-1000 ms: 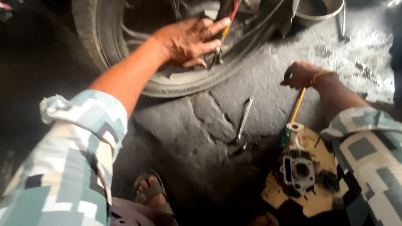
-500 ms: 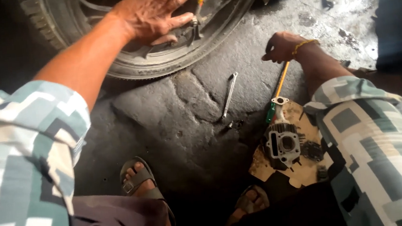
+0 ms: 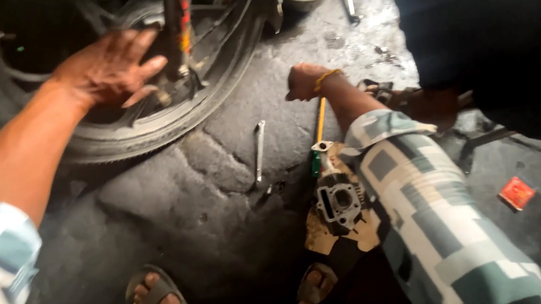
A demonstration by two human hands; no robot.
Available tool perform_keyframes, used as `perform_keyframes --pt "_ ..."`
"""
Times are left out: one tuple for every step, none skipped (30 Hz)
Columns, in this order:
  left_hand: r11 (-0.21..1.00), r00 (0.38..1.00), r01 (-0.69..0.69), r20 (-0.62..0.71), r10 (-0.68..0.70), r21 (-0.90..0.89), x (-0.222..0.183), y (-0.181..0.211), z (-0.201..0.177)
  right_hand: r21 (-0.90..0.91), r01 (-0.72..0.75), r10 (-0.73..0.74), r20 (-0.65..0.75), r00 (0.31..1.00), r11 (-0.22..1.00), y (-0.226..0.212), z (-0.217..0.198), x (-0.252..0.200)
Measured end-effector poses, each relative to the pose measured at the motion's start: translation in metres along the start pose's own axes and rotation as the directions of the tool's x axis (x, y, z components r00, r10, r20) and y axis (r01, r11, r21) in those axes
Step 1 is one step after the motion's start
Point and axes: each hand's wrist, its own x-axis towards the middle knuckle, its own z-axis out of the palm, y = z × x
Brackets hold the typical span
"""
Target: The person works on a motorcycle wheel by hand before moving to the front fork to grip and pull on the fork tube. They then shift to the engine area to handle a cylinder head and a piston.
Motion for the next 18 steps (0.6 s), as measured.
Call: perform_keyframes --pt "0.999 0.999 0.013 -0.043 -0.012 0.030 0.000 -0.001 0.003 0.000 0.008 -0.008 -0.003 1.000 1.000 0.001 0.001 -0.001" --pt "1.000 0.998 0.010 -0.058 -0.009 0.029 0.001 -0.002 0.000 -0.002 -0.007 0.007 -0.007 1.000 1.000 0.000 0.001 -0.001" --pt "0.996 0.996 0.055 -0.075 -0.049 0.076 0.002 -0.002 -0.004 -0.016 -0.005 0.005 -0.001 1.000 1.000 -0.001 0.002 -0.002" --pt "0.987 0.992 0.103 -0.091 -0.092 0.123 0.000 -0.002 -0.008 -0.031 0.000 0.000 0.005 1.000 1.000 -0.003 0.003 -0.001" --pt "0.987 0.991 0.103 -0.102 -0.091 0.121 0.004 -0.003 -0.016 -0.034 -0.010 0.011 0.001 1.000 0.999 -0.002 0.004 -0.001" --pt "0.975 0.990 0.129 -0.080 -0.116 0.180 0.005 -0.005 -0.025 -0.033 -0.013 0.013 0.012 1.000 0.999 -0.003 0.004 0.001" --pt "0.959 0.988 0.152 -0.058 -0.142 0.239 0.006 -0.007 -0.034 -0.031 -0.015 0.016 0.024 1.000 0.999 -0.004 0.004 0.002" --pt "0.959 0.988 0.154 -0.066 -0.142 0.239 0.007 -0.006 -0.034 -0.033 -0.021 0.022 0.020 1.000 0.999 -0.005 0.003 0.001" --pt "0.952 0.988 0.155 -0.051 -0.146 0.264 0.008 -0.005 -0.033 -0.025 -0.022 0.023 0.017 1.000 0.999 -0.006 0.002 -0.001" --pt "0.945 0.988 0.153 -0.033 -0.150 0.290 0.008 -0.004 -0.034 -0.016 -0.022 0.022 0.015 1.000 1.000 -0.008 0.001 -0.002" --pt "0.944 0.988 0.154 -0.038 -0.149 0.291 0.008 -0.003 -0.035 -0.017 -0.025 0.025 0.012 1.000 1.000 -0.010 0.000 -0.003" --pt "0.944 0.988 0.152 -0.028 -0.150 0.293 0.007 -0.002 -0.037 -0.021 -0.024 0.024 0.005 1.000 0.999 -0.012 -0.001 -0.004" --pt "0.944 0.988 0.149 -0.019 -0.151 0.295 0.007 -0.001 -0.039 -0.025 -0.022 0.022 -0.002 1.000 0.999 -0.014 -0.002 -0.006" --pt "0.945 0.989 0.149 -0.025 -0.148 0.293 0.008 -0.002 -0.040 -0.025 -0.029 0.029 -0.004 1.000 0.999 -0.016 -0.003 -0.008" --pt "0.943 0.989 0.147 -0.022 -0.147 0.299 0.009 -0.002 -0.042 -0.023 -0.042 0.042 -0.002 0.999 0.999 -0.017 -0.004 -0.011" --pt "0.941 0.989 0.147 -0.020 -0.148 0.306 0.009 -0.002 -0.043 -0.022 -0.053 0.053 0.000 0.999 0.998 -0.020 -0.005 -0.012" --pt "0.941 0.989 0.147 -0.025 -0.147 0.306 0.010 -0.002 -0.042 -0.022 -0.058 0.057 -0.003 0.998 0.998 -0.020 -0.005 -0.012" --pt "0.947 0.987 0.161 -0.051 -0.153 0.278 0.011 -0.003 -0.041 -0.017 -0.063 0.063 -0.003 0.998 0.998 -0.020 -0.004 -0.011"
